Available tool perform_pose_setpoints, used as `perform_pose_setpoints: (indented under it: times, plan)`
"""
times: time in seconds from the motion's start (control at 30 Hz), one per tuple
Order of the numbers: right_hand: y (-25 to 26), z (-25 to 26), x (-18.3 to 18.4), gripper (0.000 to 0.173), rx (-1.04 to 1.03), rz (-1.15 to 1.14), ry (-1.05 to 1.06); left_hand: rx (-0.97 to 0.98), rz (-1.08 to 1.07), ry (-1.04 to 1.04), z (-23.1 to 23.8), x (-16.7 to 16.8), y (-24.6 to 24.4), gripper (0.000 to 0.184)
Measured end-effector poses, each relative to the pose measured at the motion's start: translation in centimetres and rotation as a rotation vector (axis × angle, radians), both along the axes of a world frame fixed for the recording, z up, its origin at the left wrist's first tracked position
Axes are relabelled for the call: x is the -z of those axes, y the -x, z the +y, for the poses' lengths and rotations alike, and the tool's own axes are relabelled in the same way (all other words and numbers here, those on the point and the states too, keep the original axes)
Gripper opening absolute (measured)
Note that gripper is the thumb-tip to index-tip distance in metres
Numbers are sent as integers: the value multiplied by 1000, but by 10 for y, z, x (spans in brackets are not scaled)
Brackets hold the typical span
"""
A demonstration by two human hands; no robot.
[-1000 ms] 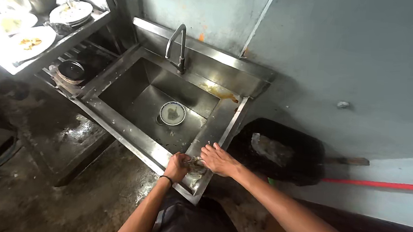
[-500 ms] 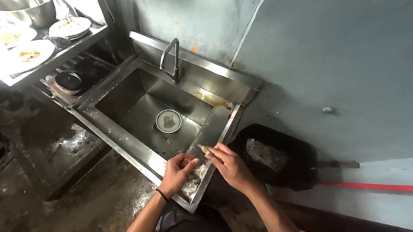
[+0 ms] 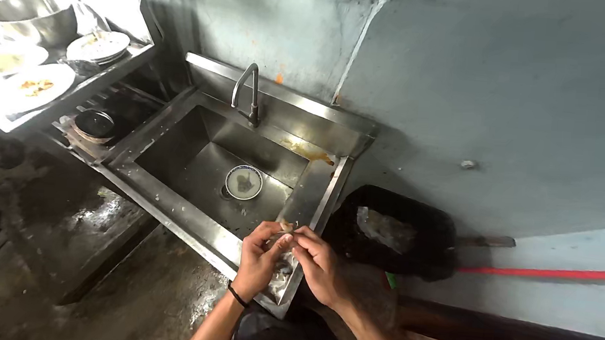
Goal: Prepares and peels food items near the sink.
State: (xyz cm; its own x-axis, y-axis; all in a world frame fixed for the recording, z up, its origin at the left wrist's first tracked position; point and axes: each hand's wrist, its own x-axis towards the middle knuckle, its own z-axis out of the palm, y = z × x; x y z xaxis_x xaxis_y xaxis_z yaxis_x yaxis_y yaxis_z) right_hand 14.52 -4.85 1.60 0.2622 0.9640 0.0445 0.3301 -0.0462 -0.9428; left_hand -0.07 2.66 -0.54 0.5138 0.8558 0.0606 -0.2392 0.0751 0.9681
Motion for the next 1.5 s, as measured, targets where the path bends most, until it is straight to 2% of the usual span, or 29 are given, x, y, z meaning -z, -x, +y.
perform_pose_setpoints:
  times: [0.1, 0.17, 0.23, 0.27, 0.37, 0.47, 0.57, 0.6, 0.67, 0.73, 0.9, 1.03, 1.13, 1.27, 1.3, 1.37, 1.5]
  plan:
    - [-4, -2, -8, 29, 64, -298, 4, 28, 152, -136, 4, -3, 8, 14]
    - [-12, -1, -16, 38, 101, -464, 2, 90, 336, -290, 8, -9, 13, 15]
    - [-24, 3, -25, 51, -36, -499, 28, 177, 487, -472, 14, -18, 18, 19]
    - [-29, 4, -27, 52, -143, -504, 43, 219, 541, -546, 16, -22, 19, 20]
    - [-39, 9, -22, 28, -326, -551, -21, 315, 624, -633, 23, -36, 20, 18]
    - [-40, 10, -21, 22, -284, -564, -106, 203, 534, -496, 26, -36, 21, 14]
    - [-36, 9, -18, 17, -115, -460, -159, 123, 273, -95, 22, -31, 17, 44]
    - [-31, 9, -16, 16, -68, -401, -155, 140, 204, 48, 19, -29, 15, 44]
    - [-21, 7, -10, 15, -7, -302, -143, 169, 117, 177, 8, -24, 7, 27]
    - [-15, 5, -2, 16, 8, -320, -150, 116, 102, 153, -4, -18, -4, 24]
    - [-19, -1, 13, 16, -10, -638, -195, -28, 281, -14, -15, -9, -20, 26]
    - [-32, -9, 5, 15, 188, -745, -187, -8, 313, -71, -2, -15, -27, 28]
    - [-91, -25, -12, 22, 403, -814, -106, 88, 227, 15, 10, -26, -28, 35]
    - [-199, -48, -3, 51, 695, -830, 299, 153, 143, 92, 19, -35, -23, 36]
    - [-211, -47, -4, 51, 734, -833, 348, 165, 123, 87, 21, -35, -23, 35]
    - [-203, -38, -16, 44, 727, -838, 290, 171, 90, 81, 22, -36, -25, 32]
    - [-132, -19, -44, 34, 502, -733, 17, 131, 44, 49, 18, -35, -29, 20]
